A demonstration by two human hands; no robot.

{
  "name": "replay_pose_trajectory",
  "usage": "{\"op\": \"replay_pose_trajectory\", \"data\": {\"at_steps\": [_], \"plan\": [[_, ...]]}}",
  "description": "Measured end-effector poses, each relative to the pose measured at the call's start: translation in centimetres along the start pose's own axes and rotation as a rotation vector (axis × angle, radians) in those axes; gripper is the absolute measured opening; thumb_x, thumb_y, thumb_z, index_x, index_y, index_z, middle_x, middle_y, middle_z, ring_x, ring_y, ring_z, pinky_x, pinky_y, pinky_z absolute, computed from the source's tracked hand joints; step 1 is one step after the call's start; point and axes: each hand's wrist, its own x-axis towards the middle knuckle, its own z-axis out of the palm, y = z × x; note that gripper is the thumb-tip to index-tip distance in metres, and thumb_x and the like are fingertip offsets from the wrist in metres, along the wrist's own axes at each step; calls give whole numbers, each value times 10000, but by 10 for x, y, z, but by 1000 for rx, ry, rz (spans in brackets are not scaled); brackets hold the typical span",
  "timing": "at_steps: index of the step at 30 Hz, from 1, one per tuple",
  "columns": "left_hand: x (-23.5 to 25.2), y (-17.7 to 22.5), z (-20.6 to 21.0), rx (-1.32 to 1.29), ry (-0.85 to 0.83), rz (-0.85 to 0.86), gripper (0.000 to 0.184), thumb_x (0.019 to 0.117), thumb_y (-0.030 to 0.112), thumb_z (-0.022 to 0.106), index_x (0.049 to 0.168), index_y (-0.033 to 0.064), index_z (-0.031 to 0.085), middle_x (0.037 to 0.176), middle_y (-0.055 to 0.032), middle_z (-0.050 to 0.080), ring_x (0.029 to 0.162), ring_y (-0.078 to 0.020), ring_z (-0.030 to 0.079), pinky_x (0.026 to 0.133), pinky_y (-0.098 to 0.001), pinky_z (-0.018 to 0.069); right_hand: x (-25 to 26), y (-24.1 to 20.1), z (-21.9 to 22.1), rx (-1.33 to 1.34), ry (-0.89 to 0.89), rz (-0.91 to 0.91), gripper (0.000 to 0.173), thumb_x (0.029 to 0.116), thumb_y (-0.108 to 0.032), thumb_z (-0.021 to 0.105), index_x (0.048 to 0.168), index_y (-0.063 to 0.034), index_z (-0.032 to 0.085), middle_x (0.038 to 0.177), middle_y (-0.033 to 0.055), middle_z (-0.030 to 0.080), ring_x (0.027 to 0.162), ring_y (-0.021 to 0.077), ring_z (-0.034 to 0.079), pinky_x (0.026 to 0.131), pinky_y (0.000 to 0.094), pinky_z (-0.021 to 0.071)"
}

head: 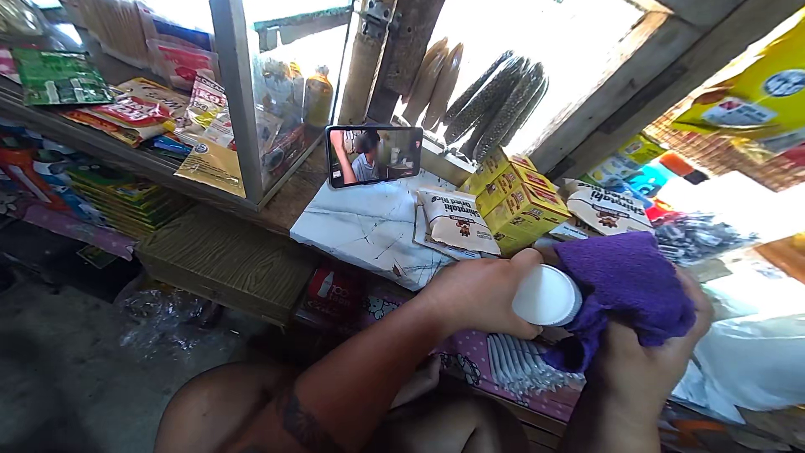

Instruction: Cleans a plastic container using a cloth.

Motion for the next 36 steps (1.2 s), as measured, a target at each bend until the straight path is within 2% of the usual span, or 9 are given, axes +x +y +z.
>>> {"op": "replay_pose_trajectory", "data": {"at_steps": [4, 12, 20, 27, 31, 34, 36], "plan": [[0, 1, 0, -2, 0, -14, 746, 828, 394, 811, 1431, 115, 471, 1118, -141, 689, 1055, -294, 681, 843, -533, 555, -2, 6, -2, -28, 52, 74, 741, 815, -9, 601, 1428, 205, 246, 1410, 212, 480, 1286, 75, 524, 1091, 225, 433], [1, 1, 1, -3, 11, -20, 753, 829, 401, 809, 1437, 124, 460, 1113, -127, 693, 1034, -279, 691, 835, -526, 566, -10, 19, -8, -21, 121, 184, 766, 838, -27, 596, 1456, 200, 204, 1412, 231, 476, 1282, 96, 535, 1086, 235, 443], [2, 1, 0, -2, -2, -34, 766, 827, 419, 810, 1438, 125, 453, 1117, -123, 692, 1041, -276, 688, 843, -519, 564, -16, 19, -2, 38, 195, 262, 717, 890, -27, 587, 1458, 180, 201, 1335, 160, 528, 1211, 57, 576, 1048, 230, 480], [2, 1, -1, -2, -8, -36, 766, 826, 426, 813, 1434, 129, 453, 1117, -118, 690, 1036, -267, 688, 840, -510, 565, -24, 14, 8, 26, 215, 185, 727, 878, -36, 595, 1447, 188, 202, 1356, 190, 513, 1254, 93, 556, 1072, 260, 466], [1, 2, -1, 1, -16, -36, 756, 825, 404, 815, 1427, 120, 456, 1117, -124, 690, 1043, -279, 686, 839, -524, 561, -30, 13, 13, 36, 156, 52, 742, 872, -77, 622, 1429, 203, 218, 1393, 201, 497, 1290, 108, 537, 1097, 277, 448], [1, 0, 0, 13, 11, 6, 750, 807, 366, 831, 1407, 88, 477, 1077, -140, 694, 1009, -295, 690, 818, -529, 559, -26, 0, 18, 18, 62, -78, 735, 876, -95, 663, 1438, 149, 257, 1452, 122, 478, 1353, 57, 471, 1155, 258, 382], [1, 0, 0, 18, 21, 13, 745, 801, 353, 836, 1401, 90, 483, 1075, -139, 693, 1007, -296, 689, 811, -532, 559, -20, -9, 18, -24, 5, -118, 702, 853, -66, 661, 1412, 153, 296, 1431, 122, 500, 1334, 40, 482, 1151, 240, 382]]}}
